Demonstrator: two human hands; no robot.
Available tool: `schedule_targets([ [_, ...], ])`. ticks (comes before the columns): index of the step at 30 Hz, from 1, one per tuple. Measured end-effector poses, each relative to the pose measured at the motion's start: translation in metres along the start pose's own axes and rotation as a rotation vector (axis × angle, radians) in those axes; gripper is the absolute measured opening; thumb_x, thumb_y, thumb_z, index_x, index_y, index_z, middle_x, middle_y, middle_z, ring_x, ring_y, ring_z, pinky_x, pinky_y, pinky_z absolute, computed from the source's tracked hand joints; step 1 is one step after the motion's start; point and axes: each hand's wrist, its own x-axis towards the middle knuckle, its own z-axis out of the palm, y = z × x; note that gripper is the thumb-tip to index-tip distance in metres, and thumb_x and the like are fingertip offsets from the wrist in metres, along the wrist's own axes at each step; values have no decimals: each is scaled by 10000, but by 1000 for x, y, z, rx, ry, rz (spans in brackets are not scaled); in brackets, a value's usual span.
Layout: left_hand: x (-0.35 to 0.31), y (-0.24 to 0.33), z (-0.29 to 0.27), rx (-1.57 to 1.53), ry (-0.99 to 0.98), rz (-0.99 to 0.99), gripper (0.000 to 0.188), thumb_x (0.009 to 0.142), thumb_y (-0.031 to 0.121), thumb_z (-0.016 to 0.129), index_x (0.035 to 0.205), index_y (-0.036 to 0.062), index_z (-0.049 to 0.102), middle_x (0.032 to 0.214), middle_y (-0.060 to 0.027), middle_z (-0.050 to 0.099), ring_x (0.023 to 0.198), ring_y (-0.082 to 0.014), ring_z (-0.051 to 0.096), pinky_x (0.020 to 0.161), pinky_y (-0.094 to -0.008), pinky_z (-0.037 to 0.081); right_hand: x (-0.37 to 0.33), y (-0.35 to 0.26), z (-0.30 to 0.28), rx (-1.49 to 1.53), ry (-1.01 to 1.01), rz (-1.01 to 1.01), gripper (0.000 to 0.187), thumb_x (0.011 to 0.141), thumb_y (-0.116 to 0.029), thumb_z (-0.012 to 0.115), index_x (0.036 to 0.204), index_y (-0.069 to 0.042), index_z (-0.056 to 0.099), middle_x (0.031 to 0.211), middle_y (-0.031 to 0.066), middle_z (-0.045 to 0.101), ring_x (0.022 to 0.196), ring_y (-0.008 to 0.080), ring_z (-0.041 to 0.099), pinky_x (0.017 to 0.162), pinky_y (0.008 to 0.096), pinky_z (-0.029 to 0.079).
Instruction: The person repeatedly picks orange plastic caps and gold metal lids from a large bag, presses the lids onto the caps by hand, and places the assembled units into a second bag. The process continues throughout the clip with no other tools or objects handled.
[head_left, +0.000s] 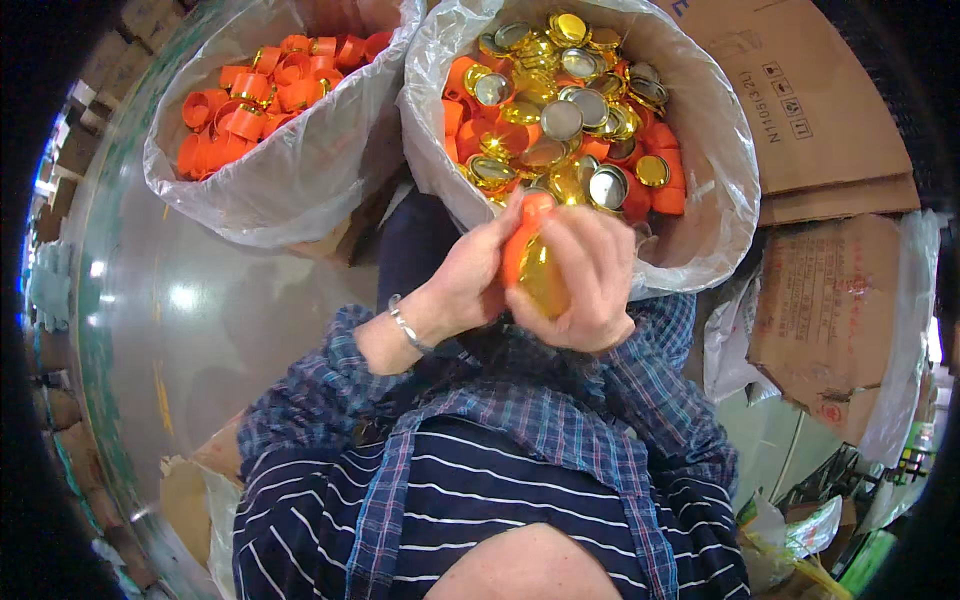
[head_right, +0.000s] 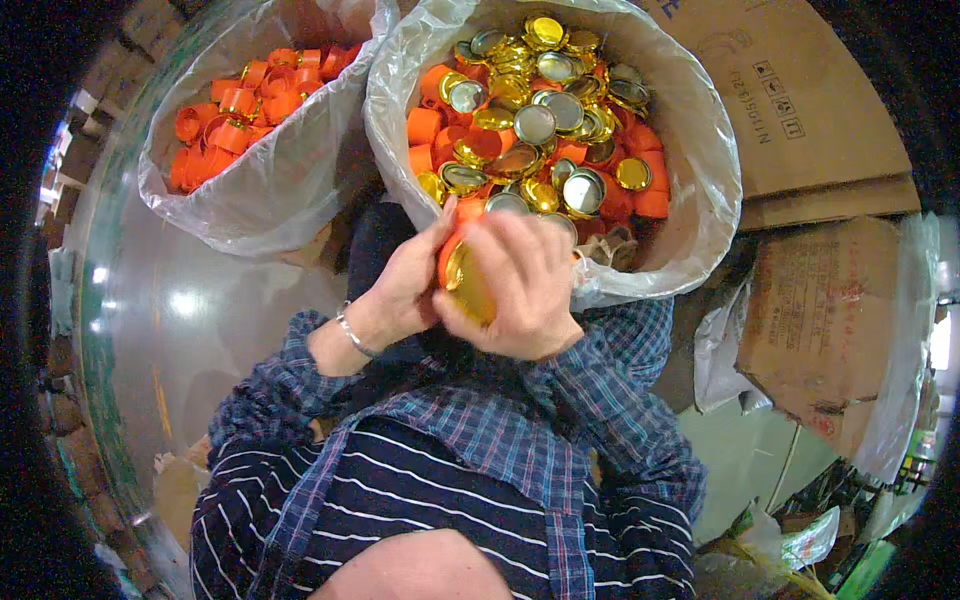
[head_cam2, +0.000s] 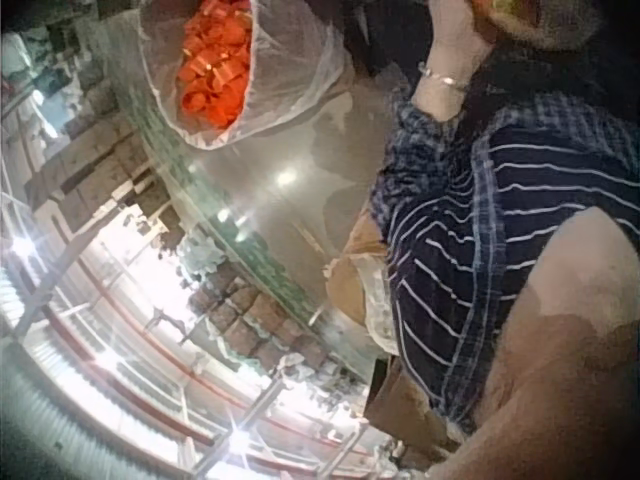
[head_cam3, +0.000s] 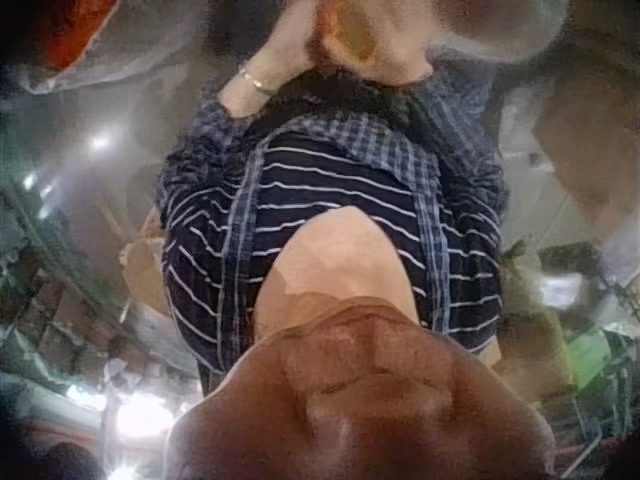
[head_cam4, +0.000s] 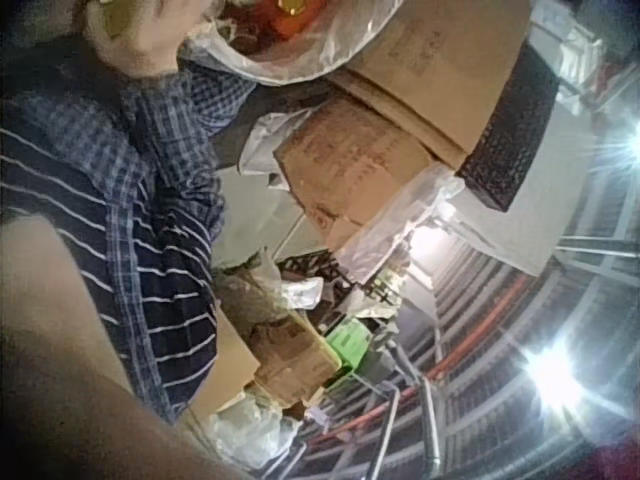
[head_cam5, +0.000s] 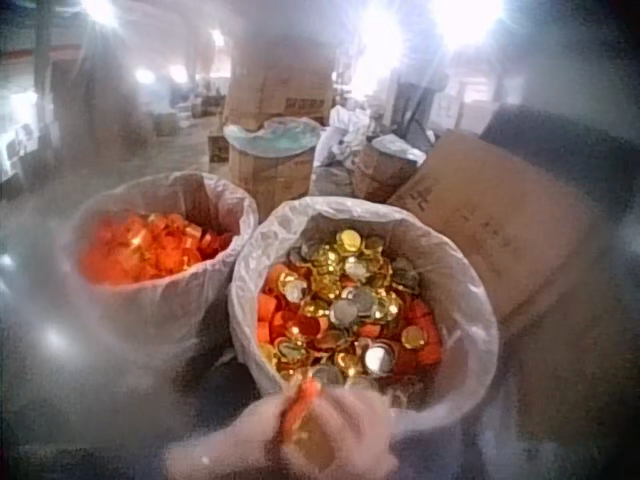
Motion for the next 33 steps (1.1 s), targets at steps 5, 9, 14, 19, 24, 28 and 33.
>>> schedule_targets([
  [5,-38,14,-20,-88,-14,-330,504,1047,498,411,1353,112,520,1321,-54,581,1227,-196,562,1062,-387,458,10,-15,-8,237,-249,-294,664,692,-369,814,1224,-27,609,1185,175,565,1035,361,597,885,488,473],
  [9,-30,12,-5,35,-1,256,485,1080,444,359,1379,85,489,1322,-64,570,1228,-207,556,1077,-372,440,32,-7,15,334,-52,-6,646,684,-286,817,1247,-63,592,1228,174,572,1056,391,579,913,476,476],
  [14,-23,4,1,-85,-32,315,489,1079,450,357,1393,95,478,1357,-62,547,1241,-197,542,1086,-365,432,25,-14,22,161,31,142,657,687,-336,813,1227,-28,600,1188,171,586,1022,371,573,905,465,453],
  [19,-37,9,-25,-124,-12,-76,517,1047,515,388,1416,161,463,1373,-44,541,1269,-204,532,1079,-391,446,16,-19,5,188,-100,-56,731,649,-364,836,1232,3,589,1181,182,582,991,354,586,887,499,445],
  [24,-33,49,-22,-20,-79,40,513,1057,484,398,1387,101,485,1341,-82,572,1217,-214,573,1049,-395,469,41,-8,10,282,-87,-88,743,683,-384,832,1256,11,572,1228,205,563,1065,385,566,940,532,439],
  [28,-42,168,-4,1141,543,688,380,1032,334,519,1182,13,658,1056,-93,700,974,-214,665,896,-343,514,49,61,-7,276,-323,50,690,766,-286,799,1341,-7,538,1261,192,602,1131,371,575,989,439,464],
  [33,-13,257,-2,2349,1022,1333,391,936,327,642,1175,18,662,1056,-154,698,998,-297,668,891,-359,512,26,176,9,-58,-855,333,342,901,-327,675,1072,-30,681,1024,162,701,958,343,665,835,442,528],
])
